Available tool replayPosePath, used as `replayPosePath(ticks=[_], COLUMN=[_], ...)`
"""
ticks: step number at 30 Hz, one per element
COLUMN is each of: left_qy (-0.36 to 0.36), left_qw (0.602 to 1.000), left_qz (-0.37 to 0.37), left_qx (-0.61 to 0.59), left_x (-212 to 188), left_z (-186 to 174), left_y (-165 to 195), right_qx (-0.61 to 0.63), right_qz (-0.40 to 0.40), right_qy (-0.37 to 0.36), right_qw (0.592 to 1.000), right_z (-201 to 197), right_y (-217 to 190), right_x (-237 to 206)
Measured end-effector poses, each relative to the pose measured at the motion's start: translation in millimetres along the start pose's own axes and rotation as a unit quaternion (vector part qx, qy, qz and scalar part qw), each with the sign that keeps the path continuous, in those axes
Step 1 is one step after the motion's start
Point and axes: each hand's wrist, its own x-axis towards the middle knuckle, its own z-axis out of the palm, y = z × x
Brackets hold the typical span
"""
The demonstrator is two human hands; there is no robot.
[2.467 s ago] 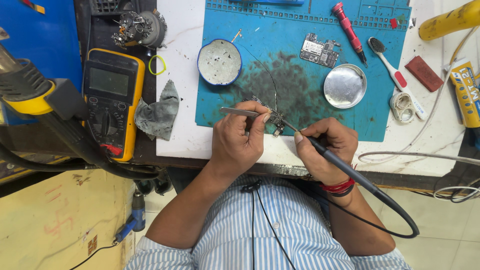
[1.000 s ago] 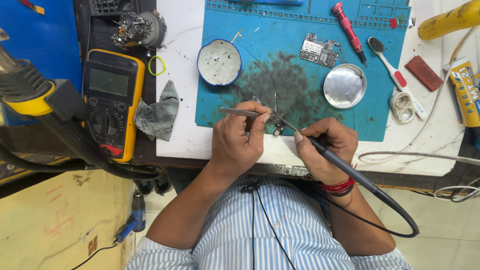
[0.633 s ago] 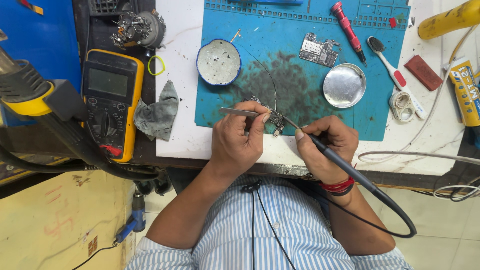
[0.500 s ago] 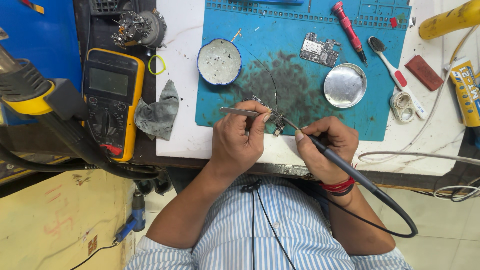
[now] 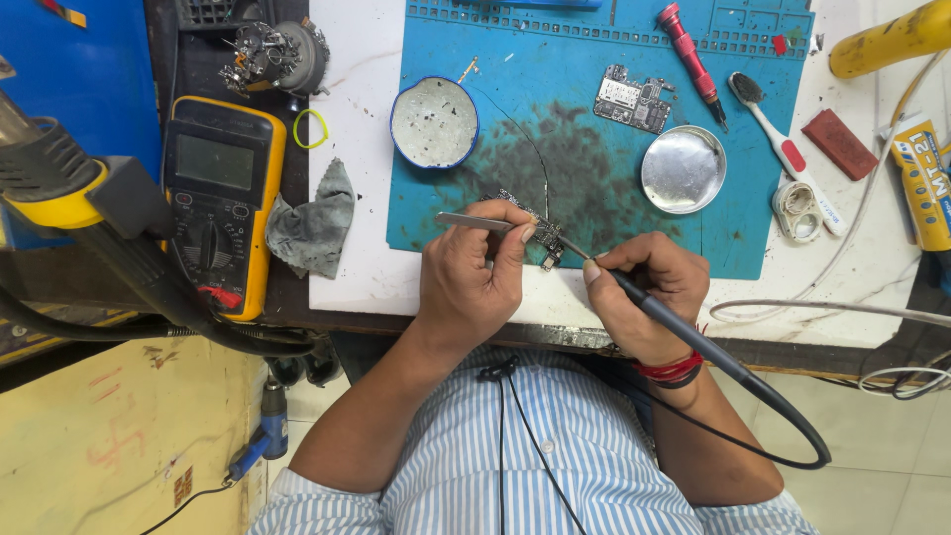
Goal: The person uses a soldering iron and tweezers to apply solder to a small circuit board. They hold the board with tweezers in one hand and apply the soldering iron with the other, working on specific points on the board.
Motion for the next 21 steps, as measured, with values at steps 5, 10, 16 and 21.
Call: replayPosePath(ticks=[5, 10, 16, 21], left_qy=[0.000, -0.002, 0.001, 0.003], left_qw=[1.000, 1.000, 1.000, 1.000], left_qz=[-0.001, -0.010, -0.003, 0.007], left_qx=[0.001, 0.004, 0.001, 0.007], left_x=[0.1, 0.0, 0.0, 0.0], left_z=[-0.5, -0.8, -0.2, -0.7], left_y=[0.1, 0.6, 0.1, -0.5], right_qx=[0.003, -0.014, -0.004, 0.000], right_qz=[-0.011, -0.030, -0.019, -0.011], right_qy=[-0.008, -0.012, -0.009, -0.003], right_qw=[1.000, 0.999, 1.000, 1.000], right_z=[-1.2, -1.5, -1.0, -0.3], right_y=[0.4, 0.2, -0.4, -0.7], right_x=[1.1, 1.6, 1.2, 1.2])
